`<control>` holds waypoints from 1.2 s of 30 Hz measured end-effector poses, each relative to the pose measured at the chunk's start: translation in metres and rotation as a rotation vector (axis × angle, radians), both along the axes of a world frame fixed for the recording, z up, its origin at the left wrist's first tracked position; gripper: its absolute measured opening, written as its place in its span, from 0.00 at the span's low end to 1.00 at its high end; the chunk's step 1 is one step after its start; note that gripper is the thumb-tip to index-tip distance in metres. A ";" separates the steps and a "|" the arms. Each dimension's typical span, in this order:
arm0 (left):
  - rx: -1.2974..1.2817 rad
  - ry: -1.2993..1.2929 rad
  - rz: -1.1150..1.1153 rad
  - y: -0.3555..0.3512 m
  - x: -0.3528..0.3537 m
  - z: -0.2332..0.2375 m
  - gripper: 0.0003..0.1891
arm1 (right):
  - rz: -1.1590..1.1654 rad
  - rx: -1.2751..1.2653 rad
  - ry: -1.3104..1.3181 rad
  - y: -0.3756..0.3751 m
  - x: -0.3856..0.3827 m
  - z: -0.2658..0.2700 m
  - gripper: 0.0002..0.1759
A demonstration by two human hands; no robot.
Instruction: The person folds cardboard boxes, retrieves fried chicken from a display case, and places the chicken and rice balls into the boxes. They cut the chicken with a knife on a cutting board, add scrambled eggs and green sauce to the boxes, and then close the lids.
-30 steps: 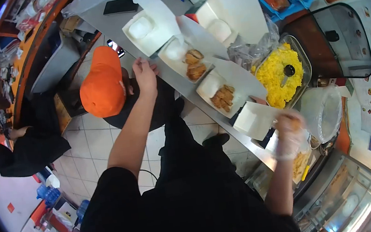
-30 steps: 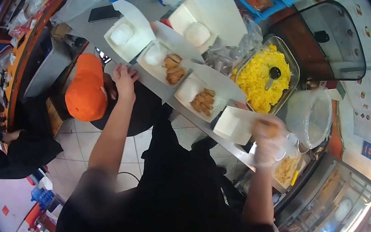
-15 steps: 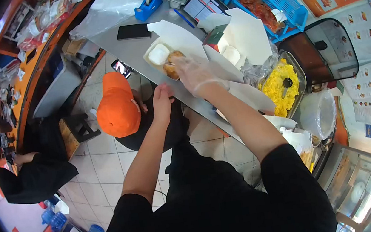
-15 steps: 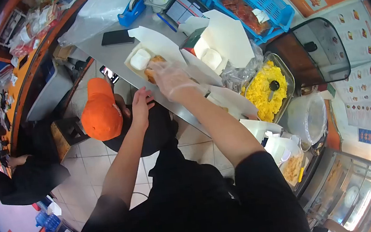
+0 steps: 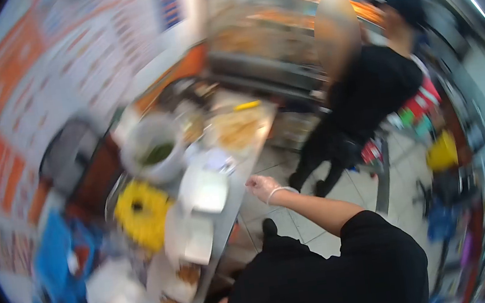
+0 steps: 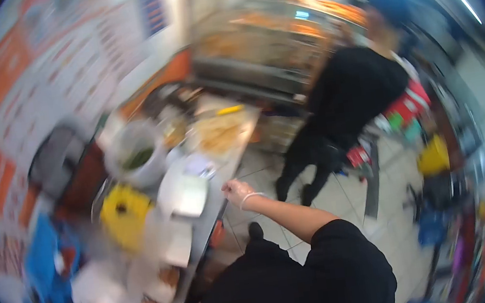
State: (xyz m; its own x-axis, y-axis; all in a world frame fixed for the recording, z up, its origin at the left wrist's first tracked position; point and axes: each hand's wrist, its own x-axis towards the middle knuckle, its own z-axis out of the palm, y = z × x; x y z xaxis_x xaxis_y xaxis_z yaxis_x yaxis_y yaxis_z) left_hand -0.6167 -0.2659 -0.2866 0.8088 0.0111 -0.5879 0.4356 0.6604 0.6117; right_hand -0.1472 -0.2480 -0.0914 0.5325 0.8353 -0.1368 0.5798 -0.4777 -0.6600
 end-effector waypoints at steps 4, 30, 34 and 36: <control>0.417 0.360 -0.585 0.096 0.050 0.091 0.15 | -0.426 0.005 -0.007 -0.116 0.085 -0.062 0.14; 1.121 -1.139 0.437 0.160 0.994 0.549 0.18 | -0.307 -0.408 -0.010 -0.344 0.255 -0.293 0.21; 1.259 -1.213 0.651 0.144 1.057 0.566 0.22 | -0.244 -0.610 0.009 -0.385 0.185 -0.373 0.14; 1.334 -1.230 0.732 0.140 1.083 0.568 0.23 | -0.367 -0.439 -0.261 -0.402 0.101 -0.429 0.12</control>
State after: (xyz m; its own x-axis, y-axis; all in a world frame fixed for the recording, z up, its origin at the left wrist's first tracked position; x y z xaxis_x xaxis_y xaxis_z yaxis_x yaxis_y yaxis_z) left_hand 0.4661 -0.1254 0.2810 0.3387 0.3667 0.8665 -0.6452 -0.5798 0.4976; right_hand -0.0465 -0.6499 -0.5207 0.8361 0.4872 -0.2523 0.4420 -0.8706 -0.2162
